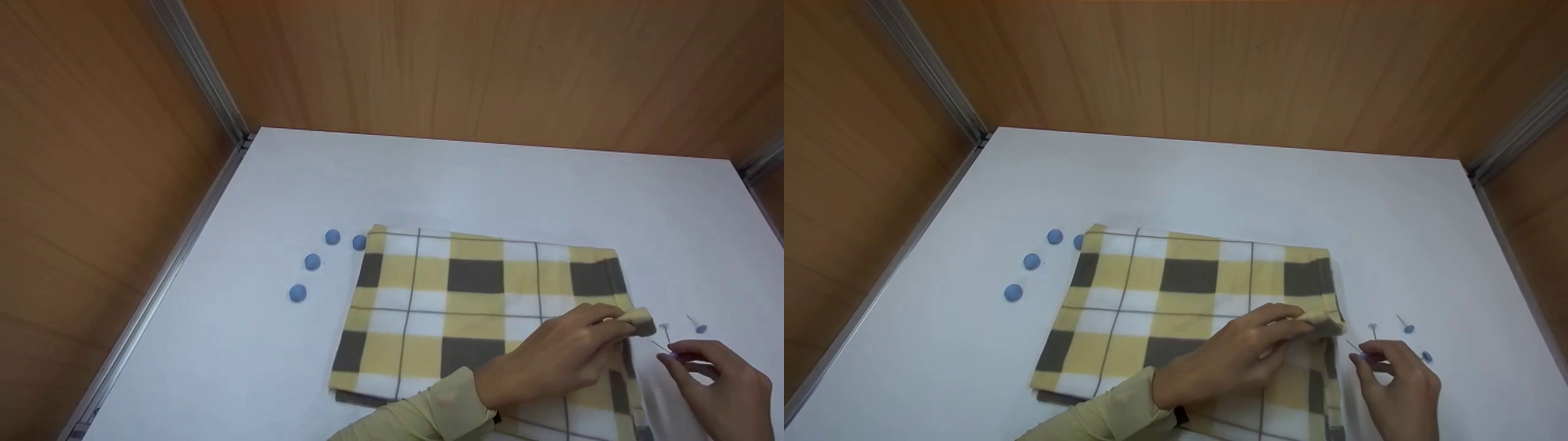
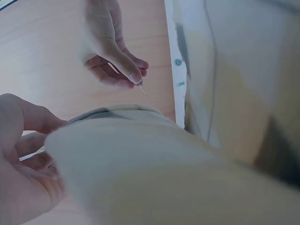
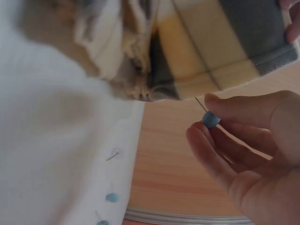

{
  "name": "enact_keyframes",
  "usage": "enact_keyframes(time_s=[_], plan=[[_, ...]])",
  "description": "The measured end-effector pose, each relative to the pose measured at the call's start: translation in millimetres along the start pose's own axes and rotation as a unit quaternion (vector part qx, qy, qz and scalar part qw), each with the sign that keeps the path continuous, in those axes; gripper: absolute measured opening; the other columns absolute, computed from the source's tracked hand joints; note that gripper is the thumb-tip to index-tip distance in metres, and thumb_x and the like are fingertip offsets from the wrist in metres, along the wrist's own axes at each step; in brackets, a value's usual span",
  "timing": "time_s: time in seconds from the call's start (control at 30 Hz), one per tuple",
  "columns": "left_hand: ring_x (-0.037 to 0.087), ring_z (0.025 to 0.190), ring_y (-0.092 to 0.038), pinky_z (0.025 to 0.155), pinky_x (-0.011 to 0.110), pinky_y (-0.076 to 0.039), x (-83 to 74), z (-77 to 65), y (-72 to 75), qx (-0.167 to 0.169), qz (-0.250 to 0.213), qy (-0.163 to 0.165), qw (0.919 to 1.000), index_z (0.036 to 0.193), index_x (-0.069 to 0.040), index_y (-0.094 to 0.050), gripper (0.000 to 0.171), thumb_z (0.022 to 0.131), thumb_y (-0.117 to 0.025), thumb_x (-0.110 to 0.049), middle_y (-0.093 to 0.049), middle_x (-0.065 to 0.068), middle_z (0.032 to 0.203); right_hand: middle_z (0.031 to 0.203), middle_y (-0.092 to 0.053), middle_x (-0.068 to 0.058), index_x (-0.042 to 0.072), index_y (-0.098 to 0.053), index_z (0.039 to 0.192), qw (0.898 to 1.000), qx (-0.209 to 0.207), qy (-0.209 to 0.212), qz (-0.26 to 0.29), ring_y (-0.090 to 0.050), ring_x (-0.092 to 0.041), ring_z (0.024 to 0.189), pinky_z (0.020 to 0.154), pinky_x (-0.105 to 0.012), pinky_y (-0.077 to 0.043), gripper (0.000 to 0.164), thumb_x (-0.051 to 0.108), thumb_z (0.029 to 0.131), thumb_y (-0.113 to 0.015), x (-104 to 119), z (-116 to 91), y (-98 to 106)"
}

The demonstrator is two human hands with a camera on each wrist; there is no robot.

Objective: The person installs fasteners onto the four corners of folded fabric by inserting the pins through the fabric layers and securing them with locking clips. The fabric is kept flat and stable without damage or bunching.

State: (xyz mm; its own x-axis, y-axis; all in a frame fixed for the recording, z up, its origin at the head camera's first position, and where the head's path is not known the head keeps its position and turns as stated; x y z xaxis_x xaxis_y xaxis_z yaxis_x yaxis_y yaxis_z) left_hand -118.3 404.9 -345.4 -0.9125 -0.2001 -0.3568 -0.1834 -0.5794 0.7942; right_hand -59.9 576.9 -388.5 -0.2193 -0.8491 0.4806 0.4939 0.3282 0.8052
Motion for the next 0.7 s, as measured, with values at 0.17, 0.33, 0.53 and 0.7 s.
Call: enact_keyframes(time_s=[0.17, 0.33, 0.53, 0.7], plan=[[0.002, 0.11, -0.042, 0.088, 0.007, -0.028, 4.4, -1.8, 8.4, -0.025, -0.017, -0.003, 0.9996, 0.114, -0.013, -0.057, 0.028, 0.09, -0.042, -0.015, -0.048, -0.001, 0.118, 0.075, -0.058, -0.004, 0.002, -0.062, 0.08, 0.999, -0.027, 0.03, 0.036, -0.04, 0.019, 0.068, 0.061, 0.003, -0.034, 0.024, -0.008, 0.062, -0.074, 16.9, 1.0, 7.1], [0.001, 0.109, -0.042, 0.087, 0.006, -0.029, 8.5, -2.0, 14.6, -0.03, -0.026, 0.001, 0.9992, 0.114, -0.012, -0.057, 0.027, 0.09, -0.045, -0.013, -0.048, -0.001, 0.118, 0.075, -0.056, 0.001, 0.001, -0.062, 0.08, 0.995, -0.037, 0.057, 0.07, -0.046, 0.014, 0.07, 0.064, 0.0, -0.038, 0.025, -0.012, 0.061, -0.072, 33.1, 0.7, 13.7], [-0.002, 0.103, -0.044, 0.079, 0.004, -0.033, 14.8, -2.4, 23.3, -0.031, -0.049, 0.014, 0.9982, 0.115, -0.012, -0.057, 0.028, 0.089, -0.048, -0.012, -0.048, -0.002, 0.118, 0.078, -0.06, -0.005, -0.001, -0.064, 0.083, 0.988, -0.028, 0.079, 0.131, -0.054, 0.006, 0.075, 0.068, -0.006, -0.043, 0.03, -0.017, 0.058, -0.071, 50.4, 1.5, 19.7], [-0.002, 0.103, -0.044, 0.078, 0.004, -0.034, 17.4, -3.3, 29.4, -0.037, -0.047, 0.017, 0.9981, 0.115, -0.012, -0.057, 0.028, 0.089, -0.047, -0.011, -0.049, -0.002, 0.117, 0.081, -0.061, -0.008, 0.0, -0.065, 0.084, 0.98, -0.016, 0.1, 0.17, -0.056, 0.0, 0.077, 0.069, -0.01, -0.044, 0.032, -0.019, 0.058, -0.07, 65.4, 2.3, 20.7]])
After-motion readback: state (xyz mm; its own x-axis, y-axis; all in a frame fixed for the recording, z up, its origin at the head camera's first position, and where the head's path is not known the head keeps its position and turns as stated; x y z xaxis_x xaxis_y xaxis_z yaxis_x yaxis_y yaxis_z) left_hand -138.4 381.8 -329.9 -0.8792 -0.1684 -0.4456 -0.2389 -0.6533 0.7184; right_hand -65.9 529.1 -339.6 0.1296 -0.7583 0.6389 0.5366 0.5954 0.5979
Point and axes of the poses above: each hand's wrist, its own z-axis towards the middle knuckle, its own y-axis out of the back of the hand, x = y × z, the point moved 7 cm from there along z, towards the middle knuckle
